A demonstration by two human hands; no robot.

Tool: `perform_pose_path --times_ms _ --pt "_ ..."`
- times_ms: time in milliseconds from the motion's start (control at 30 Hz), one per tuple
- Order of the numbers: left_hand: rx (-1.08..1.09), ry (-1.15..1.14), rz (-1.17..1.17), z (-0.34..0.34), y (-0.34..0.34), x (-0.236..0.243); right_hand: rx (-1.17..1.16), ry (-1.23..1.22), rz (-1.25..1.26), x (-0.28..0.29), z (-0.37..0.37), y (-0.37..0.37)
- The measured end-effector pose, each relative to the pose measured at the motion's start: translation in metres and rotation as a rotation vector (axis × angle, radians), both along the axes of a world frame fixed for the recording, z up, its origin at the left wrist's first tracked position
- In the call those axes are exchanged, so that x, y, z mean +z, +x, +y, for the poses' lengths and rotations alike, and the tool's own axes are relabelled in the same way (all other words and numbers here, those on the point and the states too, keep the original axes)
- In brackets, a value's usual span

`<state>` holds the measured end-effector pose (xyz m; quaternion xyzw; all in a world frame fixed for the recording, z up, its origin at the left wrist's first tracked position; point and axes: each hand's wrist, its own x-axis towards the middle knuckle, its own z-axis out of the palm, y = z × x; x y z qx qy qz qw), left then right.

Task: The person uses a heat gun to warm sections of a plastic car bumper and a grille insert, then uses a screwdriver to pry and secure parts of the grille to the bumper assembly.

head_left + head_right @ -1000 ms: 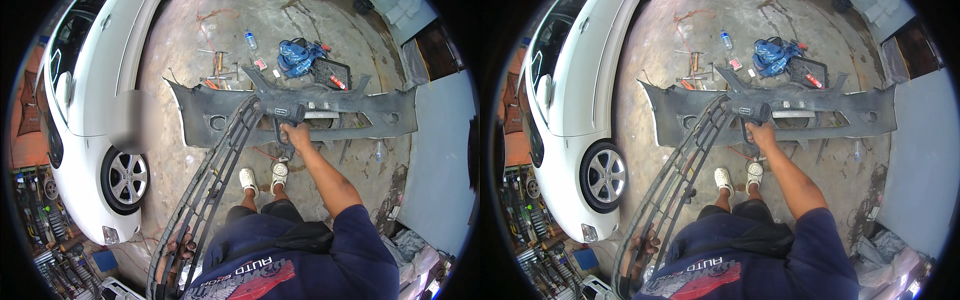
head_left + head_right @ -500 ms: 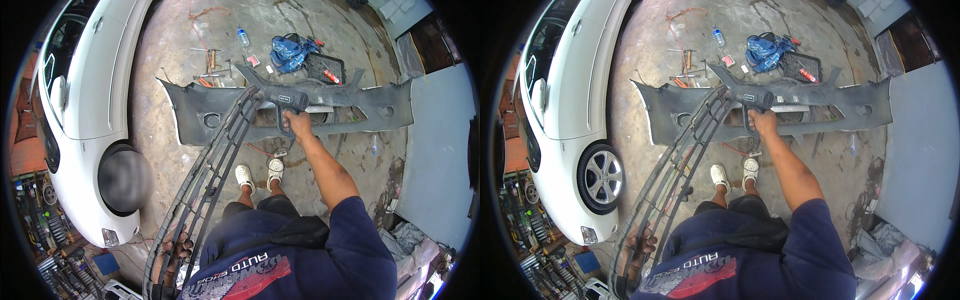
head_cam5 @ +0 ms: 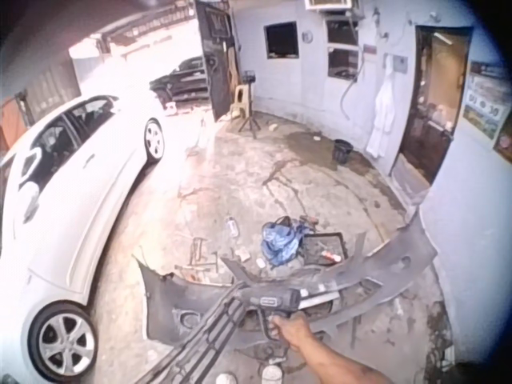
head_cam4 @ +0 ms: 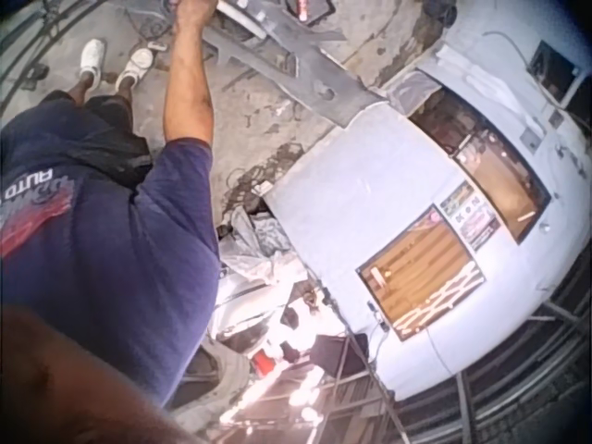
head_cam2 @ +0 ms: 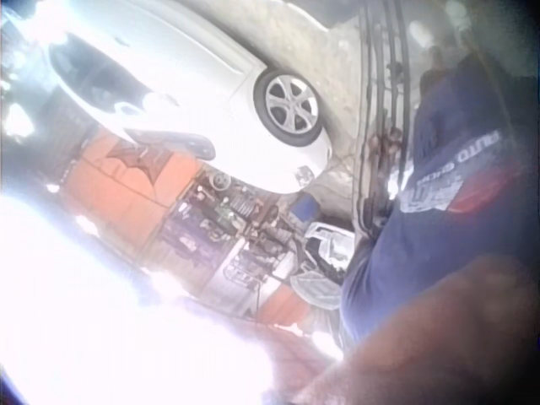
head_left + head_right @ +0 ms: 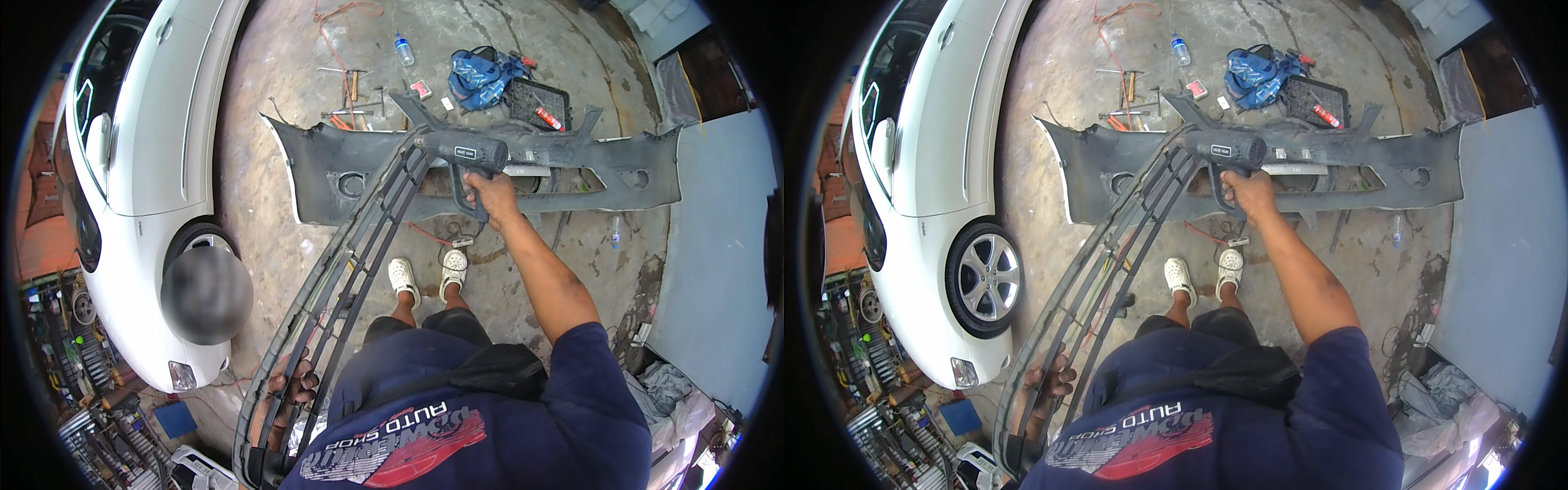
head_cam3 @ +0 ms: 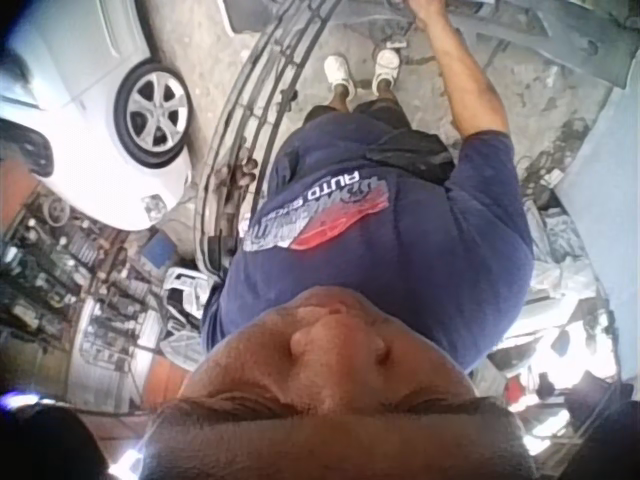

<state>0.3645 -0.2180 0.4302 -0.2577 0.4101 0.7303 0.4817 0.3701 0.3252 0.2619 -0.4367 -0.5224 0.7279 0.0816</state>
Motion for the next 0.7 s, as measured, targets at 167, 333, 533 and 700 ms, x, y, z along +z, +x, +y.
perform_pose_path --times_ms 167,333,533,700 --pt "0.013 0.023 0.002 0.001 0.000 0.004 0.081 -0.007 0.037 0.025 -0.022 0.006" --pt "0.012 0.052 0.007 0.007 -0.004 0.007 0.158 0.039 0.033 0.056 -0.044 0.014" --pt "-0.001 0.089 0.008 0.017 -0.014 0.008 0.320 0.060 0.056 0.070 -0.065 0.030" --pt "-0.002 0.133 0.020 0.026 -0.022 0.007 0.395 0.085 0.032 0.108 -0.084 0.040"
